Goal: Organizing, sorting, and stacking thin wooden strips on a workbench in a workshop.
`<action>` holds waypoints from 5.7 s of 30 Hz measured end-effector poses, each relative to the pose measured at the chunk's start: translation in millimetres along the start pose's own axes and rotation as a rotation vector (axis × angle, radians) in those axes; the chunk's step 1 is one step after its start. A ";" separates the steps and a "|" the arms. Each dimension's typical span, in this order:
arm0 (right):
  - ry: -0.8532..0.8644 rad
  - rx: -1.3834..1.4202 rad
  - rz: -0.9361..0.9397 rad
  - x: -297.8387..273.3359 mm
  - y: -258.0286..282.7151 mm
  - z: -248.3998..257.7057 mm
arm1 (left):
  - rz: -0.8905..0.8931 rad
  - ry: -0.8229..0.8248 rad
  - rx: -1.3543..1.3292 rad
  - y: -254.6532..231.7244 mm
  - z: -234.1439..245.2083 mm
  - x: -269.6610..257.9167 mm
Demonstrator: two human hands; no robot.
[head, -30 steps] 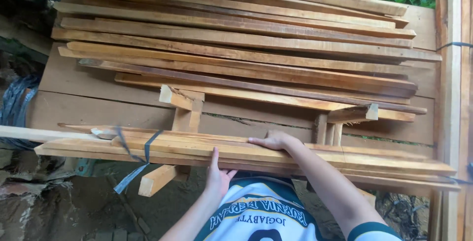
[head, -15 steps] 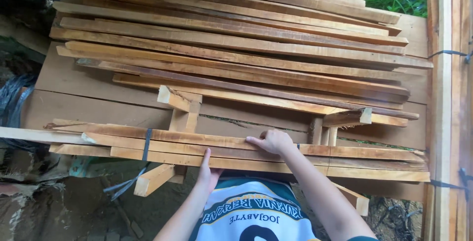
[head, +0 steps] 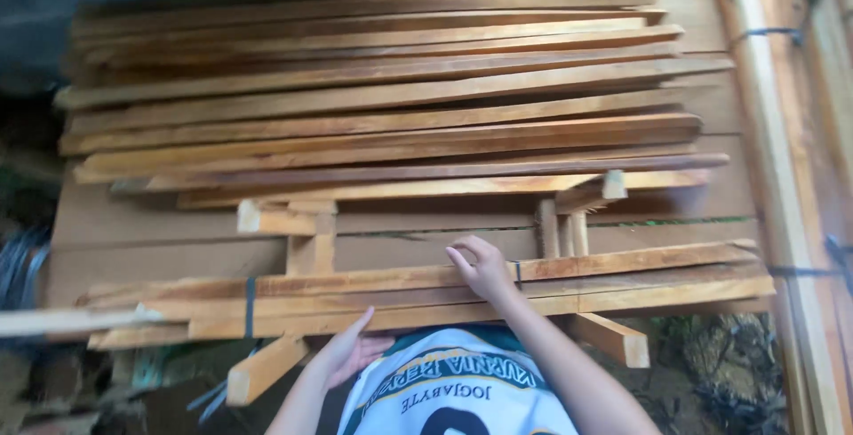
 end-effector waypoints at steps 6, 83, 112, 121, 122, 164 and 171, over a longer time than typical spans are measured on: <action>-0.218 0.649 -0.631 -123.2 -89.8 36.8 | 0.151 0.125 0.725 -6.5 -17.9 4.8; 0.505 -0.796 -0.109 -4.6 21.0 -72.3 | -0.159 0.235 -0.715 39.8 53.0 110.4; -0.489 -0.305 0.088 -120.8 -45.7 75.8 | -1.166 0.172 1.116 -83.5 -176.1 6.8; -0.229 1.008 -1.134 -175.8 -113.4 57.8 | -0.697 0.282 1.711 -51.8 -277.2 66.0; -0.167 1.137 -1.099 -162.6 -96.1 62.0 | -0.644 0.272 1.728 -49.2 -278.7 82.3; 0.193 0.581 -0.990 -166.2 -127.1 38.5 | -1.367 0.046 1.520 -36.9 -233.0 -3.6; 0.066 -0.501 0.025 -88.7 4.8 34.1 | -1.080 -0.300 1.852 -53.4 -88.8 -0.9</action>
Point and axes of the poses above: each hand's wrist, its own x-axis towards the middle knuckle, its own z-axis out of the back of the hand, y = z × x, the point moved 7 cm from there along x, towards the middle knuckle, and after that the axes turned 6 degrees about -z, right-handed, at the moved point
